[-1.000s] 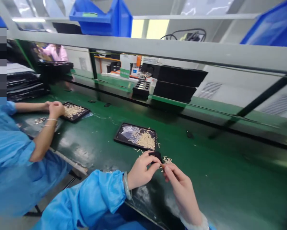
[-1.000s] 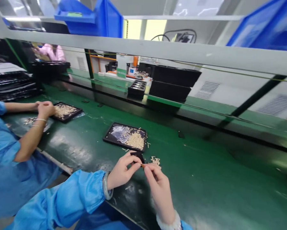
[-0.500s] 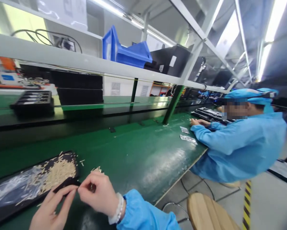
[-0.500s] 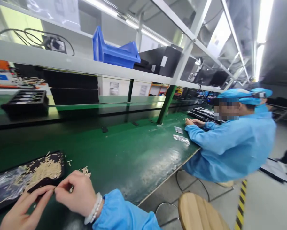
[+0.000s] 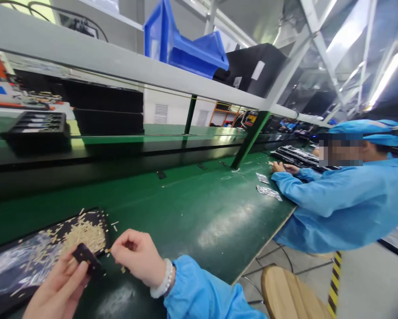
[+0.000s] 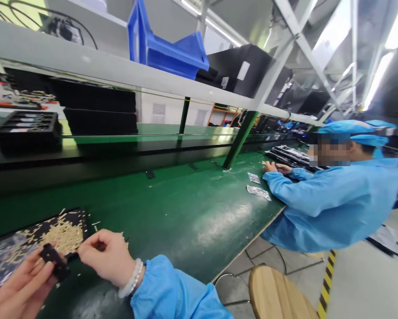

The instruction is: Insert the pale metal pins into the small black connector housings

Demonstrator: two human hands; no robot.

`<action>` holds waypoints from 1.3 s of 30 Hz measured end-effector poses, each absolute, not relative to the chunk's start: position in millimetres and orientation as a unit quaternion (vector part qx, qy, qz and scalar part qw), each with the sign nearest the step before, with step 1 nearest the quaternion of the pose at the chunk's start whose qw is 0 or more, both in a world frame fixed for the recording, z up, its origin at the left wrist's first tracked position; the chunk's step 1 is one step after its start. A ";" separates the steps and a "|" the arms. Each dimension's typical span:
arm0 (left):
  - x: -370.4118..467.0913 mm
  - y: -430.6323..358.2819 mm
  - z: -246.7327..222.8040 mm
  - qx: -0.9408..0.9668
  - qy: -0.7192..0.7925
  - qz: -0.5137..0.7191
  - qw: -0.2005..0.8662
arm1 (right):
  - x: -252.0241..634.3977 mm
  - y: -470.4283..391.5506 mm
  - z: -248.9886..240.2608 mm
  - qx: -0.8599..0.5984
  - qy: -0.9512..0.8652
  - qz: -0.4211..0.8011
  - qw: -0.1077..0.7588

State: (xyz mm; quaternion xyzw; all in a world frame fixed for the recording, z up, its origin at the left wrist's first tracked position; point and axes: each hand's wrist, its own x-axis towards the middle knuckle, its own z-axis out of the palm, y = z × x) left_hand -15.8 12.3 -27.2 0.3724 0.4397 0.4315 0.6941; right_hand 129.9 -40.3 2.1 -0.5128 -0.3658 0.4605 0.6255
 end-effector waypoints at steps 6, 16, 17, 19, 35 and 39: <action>-11.3 2.9 -20.0 0.240 0.390 0.400 0.794 | 126.3 -47.5 -2.3 -0.499 -0.365 0.485 0.618; -1.8 -14.1 -21.7 0.135 0.153 0.455 0.867 | 128.6 -71.1 -16.0 -0.496 -0.411 0.535 0.546; -1.6 -13.9 -23.2 0.132 0.145 0.456 0.868 | 128.1 -71.4 -17.8 -0.501 -0.426 0.532 0.534; -1.2 -15.4 -24.6 0.128 0.135 0.457 0.870 | 125.7 -73.2 -18.5 -0.510 -0.448 0.525 0.514; -0.7 -21.6 -22.8 0.152 0.115 0.456 0.869 | 117.3 -77.2 -16.3 -0.512 -0.464 0.517 0.505; -0.4 -21.7 -22.7 0.163 0.115 0.458 0.866 | 117.0 -76.8 -16.2 -0.512 -0.474 0.510 0.503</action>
